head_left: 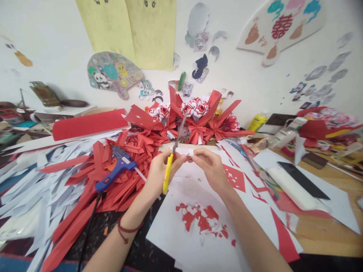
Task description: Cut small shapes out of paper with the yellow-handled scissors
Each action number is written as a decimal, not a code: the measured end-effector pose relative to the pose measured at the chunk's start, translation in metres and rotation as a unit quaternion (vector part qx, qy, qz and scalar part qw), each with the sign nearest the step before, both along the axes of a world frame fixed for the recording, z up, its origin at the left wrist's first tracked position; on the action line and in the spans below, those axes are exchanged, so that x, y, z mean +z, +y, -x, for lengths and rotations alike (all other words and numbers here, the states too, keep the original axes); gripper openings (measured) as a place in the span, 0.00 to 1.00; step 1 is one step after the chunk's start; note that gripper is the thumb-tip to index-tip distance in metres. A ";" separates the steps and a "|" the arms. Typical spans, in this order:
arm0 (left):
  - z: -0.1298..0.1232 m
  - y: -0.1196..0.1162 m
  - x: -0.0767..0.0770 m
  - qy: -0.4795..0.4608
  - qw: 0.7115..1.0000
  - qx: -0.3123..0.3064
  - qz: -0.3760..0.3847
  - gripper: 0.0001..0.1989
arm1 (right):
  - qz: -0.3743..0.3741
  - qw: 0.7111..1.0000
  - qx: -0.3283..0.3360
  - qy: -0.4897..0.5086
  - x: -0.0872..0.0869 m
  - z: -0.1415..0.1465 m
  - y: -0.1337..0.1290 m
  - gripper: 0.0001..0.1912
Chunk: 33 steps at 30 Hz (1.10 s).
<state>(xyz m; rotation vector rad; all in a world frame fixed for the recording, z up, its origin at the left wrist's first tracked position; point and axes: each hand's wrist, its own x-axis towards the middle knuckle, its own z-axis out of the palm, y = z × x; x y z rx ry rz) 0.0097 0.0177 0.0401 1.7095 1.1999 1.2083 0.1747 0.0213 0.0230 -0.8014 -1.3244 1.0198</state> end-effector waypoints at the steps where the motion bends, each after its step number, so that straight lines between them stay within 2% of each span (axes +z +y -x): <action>1: 0.001 0.000 0.002 -0.030 1.000 0.001 0.001 0.16 | -0.001 1.000 0.013 -0.015 0.000 0.000 -0.001 0.06; 5: 0.003 0.002 0.004 -0.105 0.994 -0.037 0.015 0.12 | -0.015 0.996 0.055 -0.064 -0.001 0.002 -0.002 0.06; 8: 0.004 0.002 0.001 -0.110 0.991 -0.061 0.045 0.10 | -0.027 0.994 0.063 -0.084 0.001 0.002 -0.002 0.06; 17: 0.004 0.000 0.001 -0.089 0.995 -0.013 0.030 0.11 | 0.000 0.999 0.009 -0.047 0.000 0.003 -0.002 0.07; 22: 0.003 -0.002 0.003 -0.115 0.993 0.032 0.014 0.13 | 0.043 0.998 0.022 -0.028 -0.005 0.006 -0.004 0.09; 33: 0.002 -0.004 0.004 -0.078 0.995 0.064 -0.017 0.13 | 0.016 1.000 -0.005 -0.027 -0.003 0.006 -0.006 0.08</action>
